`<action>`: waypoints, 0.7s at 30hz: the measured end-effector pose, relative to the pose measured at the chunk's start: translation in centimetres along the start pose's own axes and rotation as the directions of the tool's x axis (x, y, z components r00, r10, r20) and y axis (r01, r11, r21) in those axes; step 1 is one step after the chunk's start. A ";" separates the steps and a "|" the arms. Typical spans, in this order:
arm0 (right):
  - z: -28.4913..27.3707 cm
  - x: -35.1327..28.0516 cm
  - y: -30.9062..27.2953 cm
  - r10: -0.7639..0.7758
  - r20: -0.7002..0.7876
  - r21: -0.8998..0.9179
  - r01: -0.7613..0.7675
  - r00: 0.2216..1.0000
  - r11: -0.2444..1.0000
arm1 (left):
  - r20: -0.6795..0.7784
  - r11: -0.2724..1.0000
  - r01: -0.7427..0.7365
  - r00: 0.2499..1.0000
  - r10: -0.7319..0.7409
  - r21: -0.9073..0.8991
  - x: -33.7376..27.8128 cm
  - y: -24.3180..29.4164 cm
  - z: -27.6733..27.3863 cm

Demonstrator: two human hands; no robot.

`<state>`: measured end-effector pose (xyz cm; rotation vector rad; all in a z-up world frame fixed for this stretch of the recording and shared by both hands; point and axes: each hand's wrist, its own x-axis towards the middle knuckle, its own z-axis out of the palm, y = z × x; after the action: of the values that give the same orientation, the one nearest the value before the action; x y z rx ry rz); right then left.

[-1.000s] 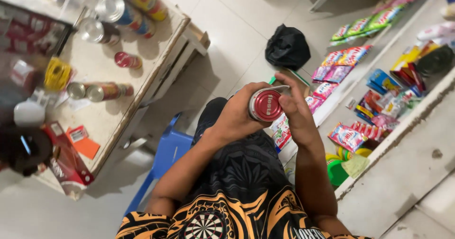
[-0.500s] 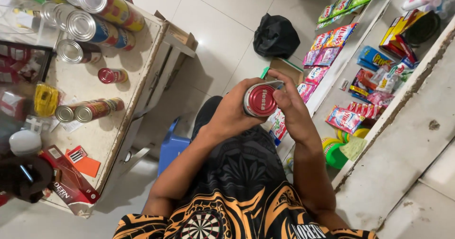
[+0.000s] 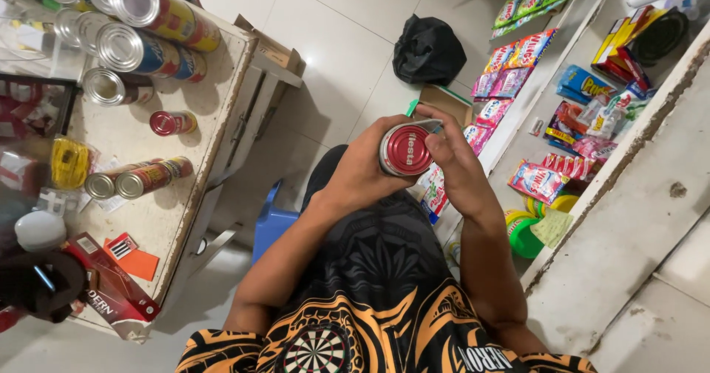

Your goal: Wiping canned food containers with a cloth and placing them on a shelf in a store.

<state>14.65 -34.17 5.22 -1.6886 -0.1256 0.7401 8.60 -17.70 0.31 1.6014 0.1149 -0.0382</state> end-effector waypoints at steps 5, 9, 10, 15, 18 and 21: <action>-0.7 0.3 0.0 0.020 0.002 -0.018 -0.020 1.000 1.000 | 0.007 0.999 0.011 1.000 -0.011 -0.030 0.7 0.0 0.5; -1.1 0.6 0.0 0.027 0.008 -0.032 -0.027 1.000 0.999 | 0.026 0.999 0.040 0.999 -0.039 -0.037 1.4 -0.1 0.7; -1.3 0.7 0.2 0.030 0.005 -0.030 -0.030 1.000 0.999 | 0.030 0.998 0.042 0.999 -0.041 -0.037 1.5 -0.1 0.6; -1.9 1.2 0.8 0.045 -0.005 0.010 -0.045 0.999 0.999 | 0.035 0.999 0.024 0.999 -0.023 -0.024 2.3 0.0 0.7; -2.0 1.6 0.5 0.047 -0.015 0.009 -0.047 0.999 0.999 | 0.048 0.999 0.039 0.998 -0.038 -0.025 2.8 -0.1 0.6; -2.2 1.7 0.0 0.042 -0.033 0.014 -0.042 0.999 0.999 | 0.064 0.997 0.072 0.996 -0.069 -0.032 3.5 0.2 0.8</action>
<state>17.16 -35.21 4.65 -1.6942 -0.0619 0.7426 12.11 -18.34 0.13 1.5598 0.1229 -0.1403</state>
